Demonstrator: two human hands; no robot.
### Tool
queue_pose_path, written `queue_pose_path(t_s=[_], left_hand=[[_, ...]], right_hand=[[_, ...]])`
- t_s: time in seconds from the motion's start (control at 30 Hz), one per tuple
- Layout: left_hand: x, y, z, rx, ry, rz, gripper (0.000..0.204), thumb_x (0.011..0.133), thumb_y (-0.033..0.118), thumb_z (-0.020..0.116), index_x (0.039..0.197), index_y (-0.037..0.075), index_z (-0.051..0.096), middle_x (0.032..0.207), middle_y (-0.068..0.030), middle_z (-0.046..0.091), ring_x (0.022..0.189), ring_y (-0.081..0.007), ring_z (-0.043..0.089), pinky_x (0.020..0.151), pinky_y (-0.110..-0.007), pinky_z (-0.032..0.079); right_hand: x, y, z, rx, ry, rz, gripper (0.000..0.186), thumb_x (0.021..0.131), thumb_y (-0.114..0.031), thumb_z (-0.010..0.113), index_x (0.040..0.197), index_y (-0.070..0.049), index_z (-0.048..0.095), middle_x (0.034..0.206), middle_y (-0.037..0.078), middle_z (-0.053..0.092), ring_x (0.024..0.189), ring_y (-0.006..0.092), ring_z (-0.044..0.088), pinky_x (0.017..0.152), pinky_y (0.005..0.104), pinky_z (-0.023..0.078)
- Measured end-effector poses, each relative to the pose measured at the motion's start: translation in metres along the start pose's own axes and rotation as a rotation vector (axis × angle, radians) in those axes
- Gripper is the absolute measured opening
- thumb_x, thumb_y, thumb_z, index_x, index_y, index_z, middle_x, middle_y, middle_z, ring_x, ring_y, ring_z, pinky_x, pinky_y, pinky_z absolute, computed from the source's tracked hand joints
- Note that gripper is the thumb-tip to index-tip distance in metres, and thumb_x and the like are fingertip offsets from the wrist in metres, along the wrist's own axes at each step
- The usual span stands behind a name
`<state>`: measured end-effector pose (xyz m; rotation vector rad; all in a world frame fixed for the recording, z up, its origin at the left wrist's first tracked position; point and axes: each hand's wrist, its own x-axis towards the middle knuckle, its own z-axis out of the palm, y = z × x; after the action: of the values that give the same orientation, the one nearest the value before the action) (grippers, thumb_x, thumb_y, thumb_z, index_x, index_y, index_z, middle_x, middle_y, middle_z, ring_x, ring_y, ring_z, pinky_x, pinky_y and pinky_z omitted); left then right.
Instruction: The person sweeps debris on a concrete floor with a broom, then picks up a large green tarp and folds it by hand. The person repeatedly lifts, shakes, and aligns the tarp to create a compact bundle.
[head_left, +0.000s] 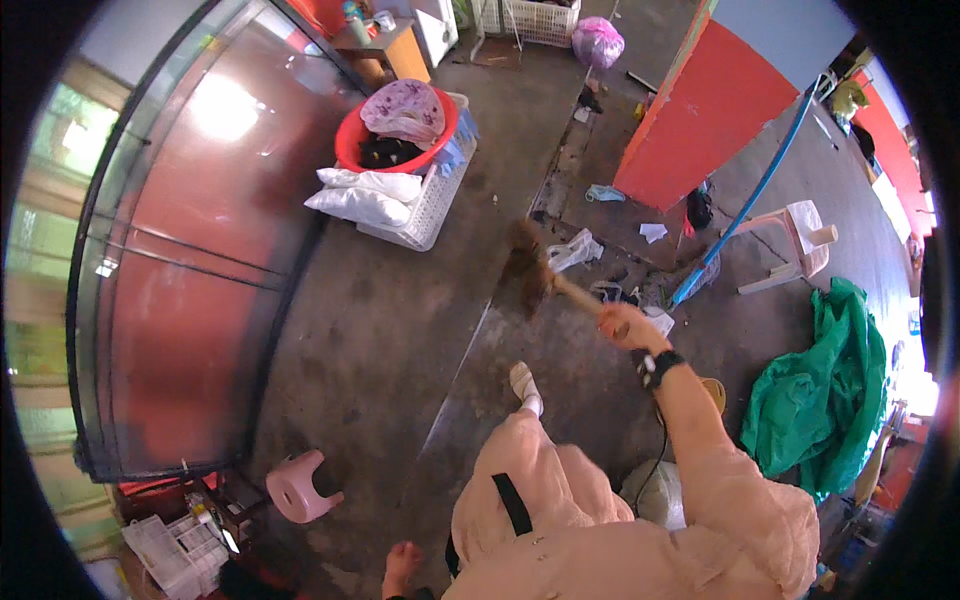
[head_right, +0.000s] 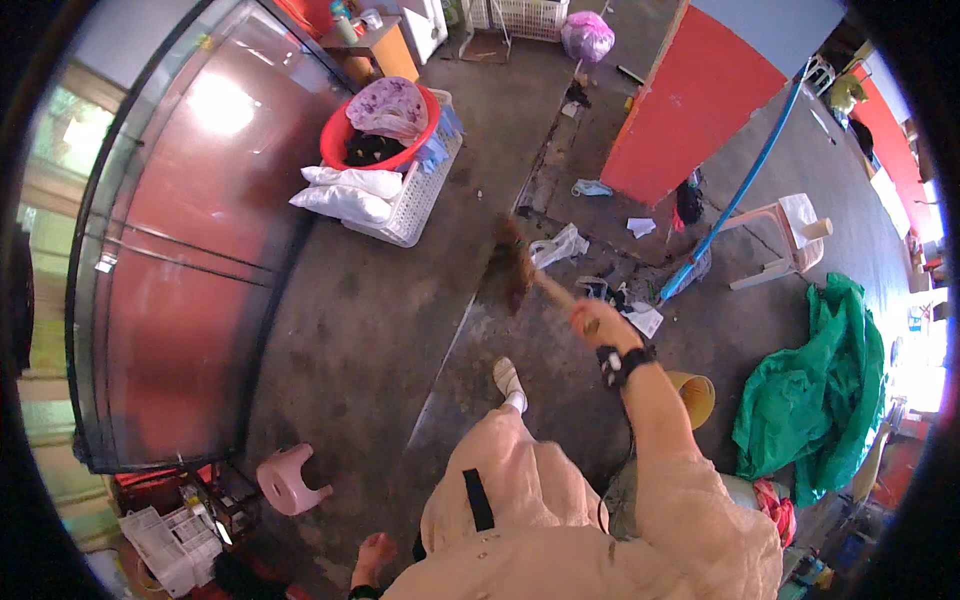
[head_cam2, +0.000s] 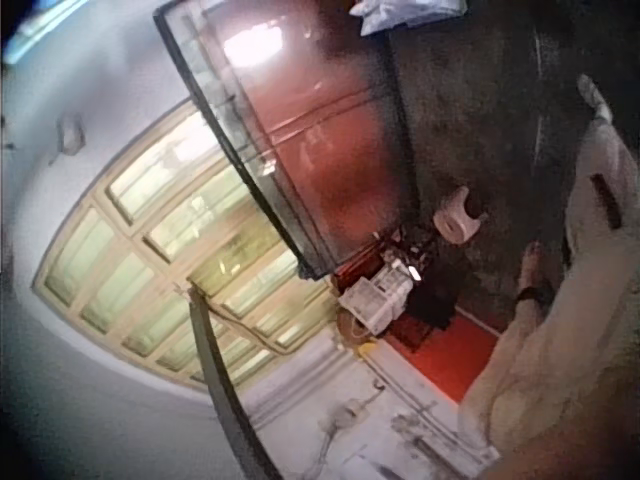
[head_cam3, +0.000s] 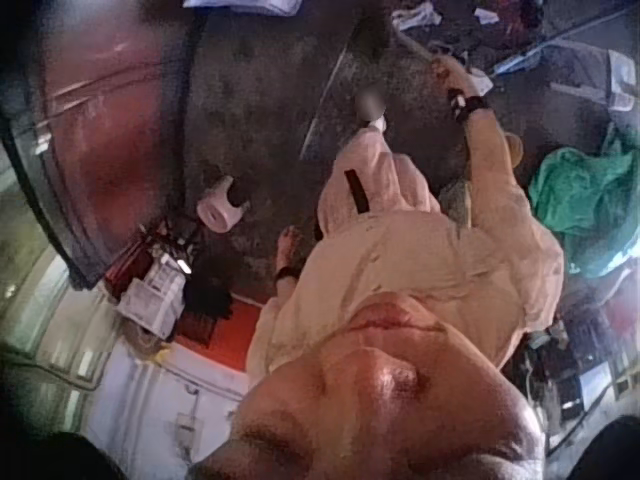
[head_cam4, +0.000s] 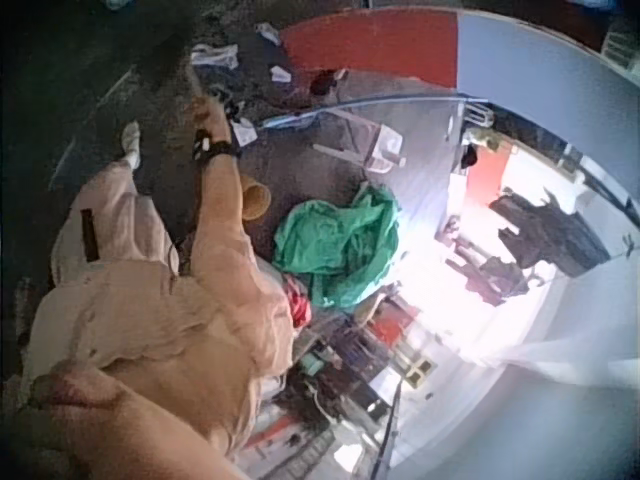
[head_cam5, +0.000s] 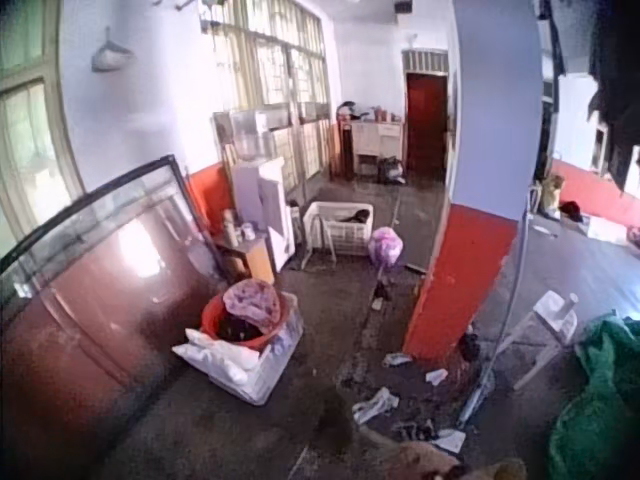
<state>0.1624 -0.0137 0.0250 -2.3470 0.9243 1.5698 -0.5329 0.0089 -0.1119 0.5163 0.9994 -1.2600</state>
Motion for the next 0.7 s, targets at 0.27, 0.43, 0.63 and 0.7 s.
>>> queue_pose_path(t_s=[0.27,0.43,0.63,0.7], left_hand=[[0.051,0.141,0.006,-0.111,-0.144,0.215,0.030,0.090,0.024,0.053,0.105,-0.003,0.055,0.082,-0.0082,0.061,0.072,-0.0150,0.059,0.064,-0.028,0.050],[0.093,0.206,0.027,0.216,-0.145,0.318,0.030,0.089,0.025,0.053,0.101,-0.002,0.058,0.084,-0.0082,0.063,0.075,-0.0143,0.060,0.066,-0.027,0.050],[0.100,0.338,0.070,0.103,-0.223,0.338,0.027,0.089,0.026,0.052,0.098,0.001,0.059,0.086,-0.0080,0.064,0.078,-0.0145,0.060,0.063,-0.027,0.048],[0.093,0.367,0.073,0.069,-0.284,0.286,0.027,0.090,0.026,0.051,0.099,0.001,0.058,0.086,-0.0078,0.064,0.078,-0.0145,0.060,0.062,-0.027,0.047]], right_hand=[[0.025,-0.103,0.032,-0.295,0.393,-0.511,0.051,0.085,-0.008,0.049,0.123,-0.034,0.028,0.065,0.003,0.047,0.043,0.0095,0.044,0.036,0.0224,0.037],[-0.022,-0.132,0.072,-0.025,0.166,-0.149,0.038,0.086,-0.010,0.049,0.118,-0.027,0.038,0.065,0.002,0.046,0.044,0.0077,0.043,0.034,0.0201,0.035],[0.025,-0.261,0.096,0.047,0.033,0.158,0.019,0.085,-0.018,0.054,0.087,0.000,0.048,0.063,0.000,0.049,0.042,0.0041,0.040,0.036,0.0149,0.034],[0.024,-0.297,0.085,-0.727,-0.240,-0.707,0.017,0.084,-0.016,0.055,0.087,0.000,0.048,0.063,0.001,0.049,0.042,0.0058,0.042,0.038,0.0174,0.036]])
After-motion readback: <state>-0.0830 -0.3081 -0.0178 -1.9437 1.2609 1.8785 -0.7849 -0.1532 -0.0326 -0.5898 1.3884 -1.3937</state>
